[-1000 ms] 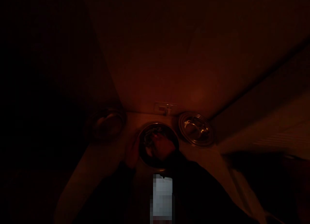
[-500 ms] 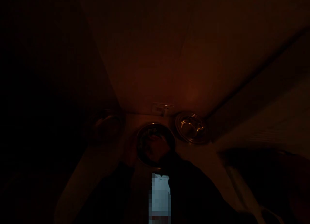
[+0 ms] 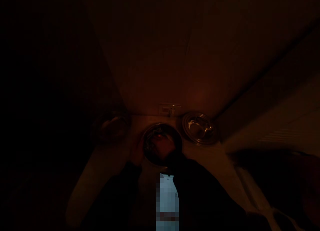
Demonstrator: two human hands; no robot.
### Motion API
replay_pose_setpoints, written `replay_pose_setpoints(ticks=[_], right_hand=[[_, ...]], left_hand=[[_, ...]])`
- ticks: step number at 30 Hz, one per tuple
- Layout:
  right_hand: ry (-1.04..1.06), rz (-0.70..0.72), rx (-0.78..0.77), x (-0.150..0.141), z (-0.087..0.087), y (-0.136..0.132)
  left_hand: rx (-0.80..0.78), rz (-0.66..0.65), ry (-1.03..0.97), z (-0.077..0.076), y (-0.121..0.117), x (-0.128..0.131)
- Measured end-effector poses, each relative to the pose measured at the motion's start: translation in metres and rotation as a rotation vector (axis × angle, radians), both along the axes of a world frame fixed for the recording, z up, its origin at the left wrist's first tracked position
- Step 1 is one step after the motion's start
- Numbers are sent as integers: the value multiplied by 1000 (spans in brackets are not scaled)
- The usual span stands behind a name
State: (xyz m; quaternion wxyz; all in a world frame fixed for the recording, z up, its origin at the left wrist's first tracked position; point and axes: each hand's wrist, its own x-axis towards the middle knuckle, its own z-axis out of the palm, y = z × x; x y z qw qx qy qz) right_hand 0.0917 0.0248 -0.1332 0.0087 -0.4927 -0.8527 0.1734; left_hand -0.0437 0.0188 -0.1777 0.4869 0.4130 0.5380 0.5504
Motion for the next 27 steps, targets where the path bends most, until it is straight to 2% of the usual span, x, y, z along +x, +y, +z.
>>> replay_pose_setpoints(ticks=[6, 13, 18, 21, 27], right_hand=[[1, -4, 8, -5, -3, -5], [49, 199, -60, 2, 7, -16], [55, 303, -102, 10, 5, -18], [25, 255, -86, 9, 2, -12], [-68, 69, -58, 13, 6, 5]], left_hand=[[24, 26, 1, 0, -1, 3], [34, 55, 10, -4, -2, 5], [39, 47, -3, -7, -2, 5], [44, 32, -18, -11, 0, 4], [50, 5, -28, -16, 0, 3]])
